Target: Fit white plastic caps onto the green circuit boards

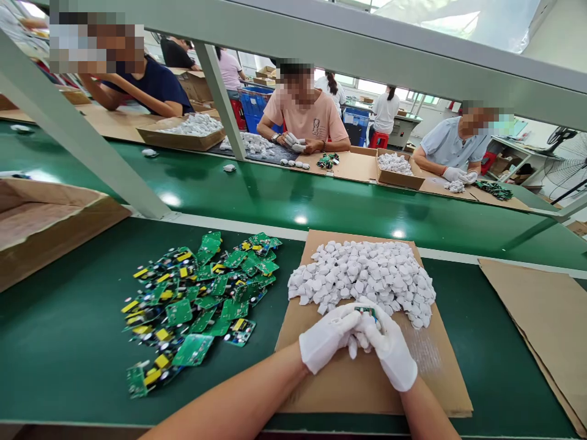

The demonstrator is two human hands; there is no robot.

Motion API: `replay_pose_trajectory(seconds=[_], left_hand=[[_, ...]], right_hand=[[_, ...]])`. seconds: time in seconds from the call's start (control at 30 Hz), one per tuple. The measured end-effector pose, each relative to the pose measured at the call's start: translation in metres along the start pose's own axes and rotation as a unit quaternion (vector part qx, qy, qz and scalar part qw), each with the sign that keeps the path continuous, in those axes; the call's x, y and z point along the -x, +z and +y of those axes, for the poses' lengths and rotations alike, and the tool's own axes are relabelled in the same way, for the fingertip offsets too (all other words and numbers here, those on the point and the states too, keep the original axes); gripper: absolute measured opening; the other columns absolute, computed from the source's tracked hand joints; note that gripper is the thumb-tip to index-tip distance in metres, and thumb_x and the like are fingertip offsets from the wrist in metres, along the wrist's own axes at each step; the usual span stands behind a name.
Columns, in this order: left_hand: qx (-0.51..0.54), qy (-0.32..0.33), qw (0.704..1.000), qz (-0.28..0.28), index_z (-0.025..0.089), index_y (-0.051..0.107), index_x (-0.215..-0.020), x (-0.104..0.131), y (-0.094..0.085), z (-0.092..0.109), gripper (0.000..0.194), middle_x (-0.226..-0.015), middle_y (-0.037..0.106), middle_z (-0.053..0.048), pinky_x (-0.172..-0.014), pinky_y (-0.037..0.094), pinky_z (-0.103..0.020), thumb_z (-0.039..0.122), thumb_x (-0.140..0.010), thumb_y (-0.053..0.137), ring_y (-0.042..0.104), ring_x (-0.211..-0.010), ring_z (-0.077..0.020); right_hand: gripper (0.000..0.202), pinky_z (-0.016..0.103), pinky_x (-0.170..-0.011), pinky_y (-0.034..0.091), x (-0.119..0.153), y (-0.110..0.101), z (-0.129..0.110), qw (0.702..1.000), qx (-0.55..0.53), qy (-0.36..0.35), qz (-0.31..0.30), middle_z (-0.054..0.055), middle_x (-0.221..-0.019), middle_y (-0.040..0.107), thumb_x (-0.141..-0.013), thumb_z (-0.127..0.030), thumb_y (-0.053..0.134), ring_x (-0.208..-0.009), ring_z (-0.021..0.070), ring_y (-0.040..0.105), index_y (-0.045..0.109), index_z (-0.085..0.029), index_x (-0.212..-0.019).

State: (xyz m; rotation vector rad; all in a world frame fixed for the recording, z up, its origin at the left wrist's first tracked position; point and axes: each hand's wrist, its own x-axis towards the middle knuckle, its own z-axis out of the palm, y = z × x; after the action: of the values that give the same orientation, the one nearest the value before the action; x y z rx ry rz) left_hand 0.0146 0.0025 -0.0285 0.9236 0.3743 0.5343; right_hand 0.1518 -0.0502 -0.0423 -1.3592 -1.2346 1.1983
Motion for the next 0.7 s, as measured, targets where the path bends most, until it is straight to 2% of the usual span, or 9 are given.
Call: replay_pose_trajectory(seconds=[0.07, 0.13, 0.3, 0.47, 0.6, 0.7], left_hand=[[-0.013, 0.004, 1.000, 0.002, 0.011, 0.058, -0.100, 0.001, -0.001, -0.001, 0.044, -0.069, 0.057, -0.007, -0.042, 0.042, -0.016, 0.049, -0.078, 0.053, 0.051, -0.060, -0.0112], [-0.029, -0.002, 1.000, 0.004, 0.011, 0.058, -0.099, 0.002, -0.001, 0.000, 0.041, -0.072, 0.058, -0.007, -0.042, 0.042, -0.015, 0.046, -0.078, 0.055, 0.051, -0.061, -0.0106], [-0.059, -0.006, 0.998, 0.002, 0.011, 0.059, -0.103, 0.004, 0.006, 0.008, 0.036, -0.069, 0.055, -0.005, -0.040, 0.038, -0.013, 0.039, -0.082, 0.050, 0.050, -0.058, -0.0095], [-0.080, 0.011, 0.997, -0.005, 0.014, 0.055, -0.111, 0.005, 0.008, 0.006, 0.040, -0.074, 0.057, -0.005, -0.040, 0.038, -0.013, 0.035, -0.077, 0.057, 0.049, -0.061, -0.0095], [-0.075, 0.010, 0.997, 0.020, 0.013, 0.056, -0.107, 0.005, 0.006, 0.003, 0.038, -0.071, 0.056, -0.004, -0.039, 0.037, -0.014, 0.037, -0.078, 0.056, 0.049, -0.058, -0.0087], [-0.073, 0.005, 0.997, 0.014, 0.012, 0.057, -0.100, 0.005, 0.005, 0.006, 0.036, -0.068, 0.055, -0.003, -0.039, 0.038, -0.015, 0.040, -0.077, 0.057, 0.050, -0.058, -0.0095]], right_hand=[[0.045, 0.022, -0.052, 0.043, 0.001, 0.002, -0.001, 0.997, 0.066, -0.007, 0.028, -0.001, -0.064, 0.058, -0.083, -0.045, 0.053, -0.054, 0.0118, 0.049, 0.054, -0.016, -0.118], [0.040, 0.022, -0.054, 0.043, 0.001, 0.002, -0.003, 0.995, 0.092, -0.013, 0.031, -0.001, -0.063, 0.058, -0.084, -0.043, 0.052, -0.056, 0.0122, 0.050, 0.057, -0.016, -0.113], [0.047, 0.023, -0.048, 0.041, 0.001, -0.001, -0.003, 1.000, 0.013, 0.001, -0.014, 0.001, -0.063, 0.059, -0.088, -0.049, 0.041, -0.053, 0.0129, 0.050, 0.057, -0.013, -0.114], [0.038, 0.022, -0.049, 0.041, 0.000, 0.001, -0.004, 0.999, 0.039, 0.002, 0.035, 0.001, -0.066, 0.061, -0.086, -0.044, 0.049, -0.051, 0.0111, 0.050, 0.061, -0.016, -0.109], [0.048, 0.024, -0.050, 0.043, 0.001, 0.000, -0.007, 1.000, 0.015, 0.015, -0.005, 0.001, -0.061, 0.061, -0.086, -0.050, 0.043, -0.054, 0.0145, 0.053, 0.059, -0.015, -0.114], [0.051, 0.025, -0.055, 0.046, 0.001, -0.003, -0.005, 0.999, 0.031, 0.014, 0.012, 0.004, -0.070, 0.064, -0.086, -0.053, 0.043, -0.060, 0.0159, 0.055, 0.058, -0.016, -0.117]])
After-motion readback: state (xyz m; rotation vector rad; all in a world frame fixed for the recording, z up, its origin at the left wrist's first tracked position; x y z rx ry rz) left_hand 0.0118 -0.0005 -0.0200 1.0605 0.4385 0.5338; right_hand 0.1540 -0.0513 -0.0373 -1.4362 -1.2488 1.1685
